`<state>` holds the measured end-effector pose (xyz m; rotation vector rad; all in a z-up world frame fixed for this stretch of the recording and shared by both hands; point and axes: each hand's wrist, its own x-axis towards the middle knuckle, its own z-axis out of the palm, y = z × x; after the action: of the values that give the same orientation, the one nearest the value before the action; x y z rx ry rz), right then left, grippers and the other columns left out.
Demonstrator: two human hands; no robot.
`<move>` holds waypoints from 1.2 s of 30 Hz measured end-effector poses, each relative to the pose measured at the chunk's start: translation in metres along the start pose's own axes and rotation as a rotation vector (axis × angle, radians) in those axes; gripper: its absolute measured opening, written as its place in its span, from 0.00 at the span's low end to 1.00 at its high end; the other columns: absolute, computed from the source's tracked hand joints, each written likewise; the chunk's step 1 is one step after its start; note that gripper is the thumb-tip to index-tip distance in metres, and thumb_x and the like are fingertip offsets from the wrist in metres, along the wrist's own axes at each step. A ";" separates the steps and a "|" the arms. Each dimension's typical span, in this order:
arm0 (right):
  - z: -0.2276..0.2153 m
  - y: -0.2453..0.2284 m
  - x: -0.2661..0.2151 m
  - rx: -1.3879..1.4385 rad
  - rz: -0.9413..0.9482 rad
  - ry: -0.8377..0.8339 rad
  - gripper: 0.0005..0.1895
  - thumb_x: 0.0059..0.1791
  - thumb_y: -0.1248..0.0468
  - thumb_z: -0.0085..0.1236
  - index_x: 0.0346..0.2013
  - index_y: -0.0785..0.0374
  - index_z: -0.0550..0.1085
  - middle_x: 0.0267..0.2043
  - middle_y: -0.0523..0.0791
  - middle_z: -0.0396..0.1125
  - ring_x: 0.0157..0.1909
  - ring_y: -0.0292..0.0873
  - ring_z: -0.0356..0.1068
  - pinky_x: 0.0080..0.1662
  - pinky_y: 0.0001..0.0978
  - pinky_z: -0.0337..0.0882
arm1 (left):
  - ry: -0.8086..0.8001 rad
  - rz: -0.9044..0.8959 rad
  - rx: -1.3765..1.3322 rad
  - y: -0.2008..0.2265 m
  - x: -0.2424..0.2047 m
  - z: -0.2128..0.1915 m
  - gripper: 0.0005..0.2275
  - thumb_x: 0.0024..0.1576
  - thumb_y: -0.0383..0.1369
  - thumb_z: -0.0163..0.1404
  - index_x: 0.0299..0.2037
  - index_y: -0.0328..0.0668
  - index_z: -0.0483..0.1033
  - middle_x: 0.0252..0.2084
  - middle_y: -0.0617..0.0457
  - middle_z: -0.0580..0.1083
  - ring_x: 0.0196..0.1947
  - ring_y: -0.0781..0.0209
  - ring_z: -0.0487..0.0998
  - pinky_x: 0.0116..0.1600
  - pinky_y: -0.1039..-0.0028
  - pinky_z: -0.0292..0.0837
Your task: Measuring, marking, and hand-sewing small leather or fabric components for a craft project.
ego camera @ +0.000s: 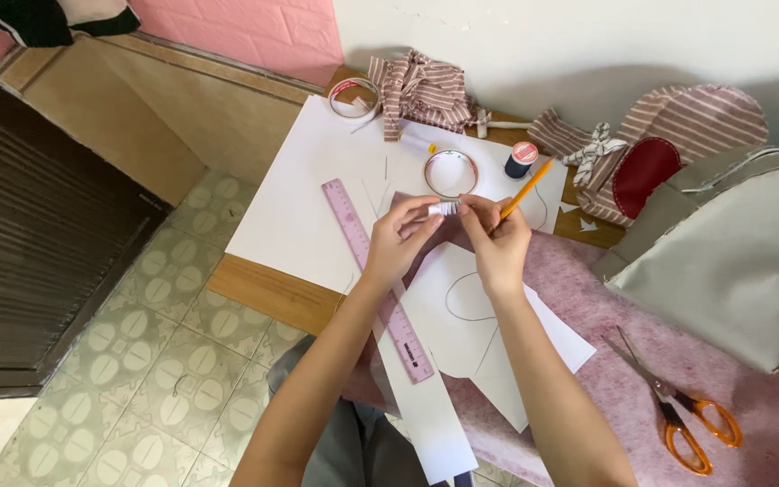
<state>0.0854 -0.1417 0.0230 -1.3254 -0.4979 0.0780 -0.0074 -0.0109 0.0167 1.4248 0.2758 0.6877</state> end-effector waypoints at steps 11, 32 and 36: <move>0.006 -0.008 -0.003 0.069 0.024 -0.071 0.24 0.52 0.76 0.68 0.30 0.55 0.59 0.50 0.51 0.79 0.48 0.36 0.79 0.49 0.19 0.73 | 0.042 0.031 0.013 -0.022 0.005 -0.006 0.14 0.65 0.33 0.62 0.59 0.39 0.83 0.52 0.41 0.82 0.46 0.60 0.85 0.52 0.75 0.84; 0.007 -0.005 -0.004 0.097 0.043 -0.172 0.25 0.53 0.75 0.68 0.32 0.55 0.58 0.44 0.49 0.75 0.46 0.36 0.77 0.47 0.21 0.76 | 0.019 0.024 0.034 -0.023 0.006 -0.006 0.11 0.71 0.38 0.55 0.57 0.43 0.82 0.52 0.47 0.82 0.42 0.64 0.83 0.52 0.72 0.83; 0.002 -0.003 -0.002 0.095 0.056 -0.176 0.24 0.55 0.75 0.67 0.33 0.54 0.58 0.44 0.45 0.75 0.45 0.34 0.77 0.47 0.19 0.75 | 0.005 0.044 -0.027 -0.012 0.006 -0.007 0.11 0.72 0.37 0.53 0.59 0.42 0.79 0.52 0.43 0.80 0.42 0.61 0.83 0.50 0.69 0.86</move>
<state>0.0820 -0.1413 0.0253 -1.2455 -0.5988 0.2633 -0.0031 -0.0019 0.0051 1.4075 0.2384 0.7285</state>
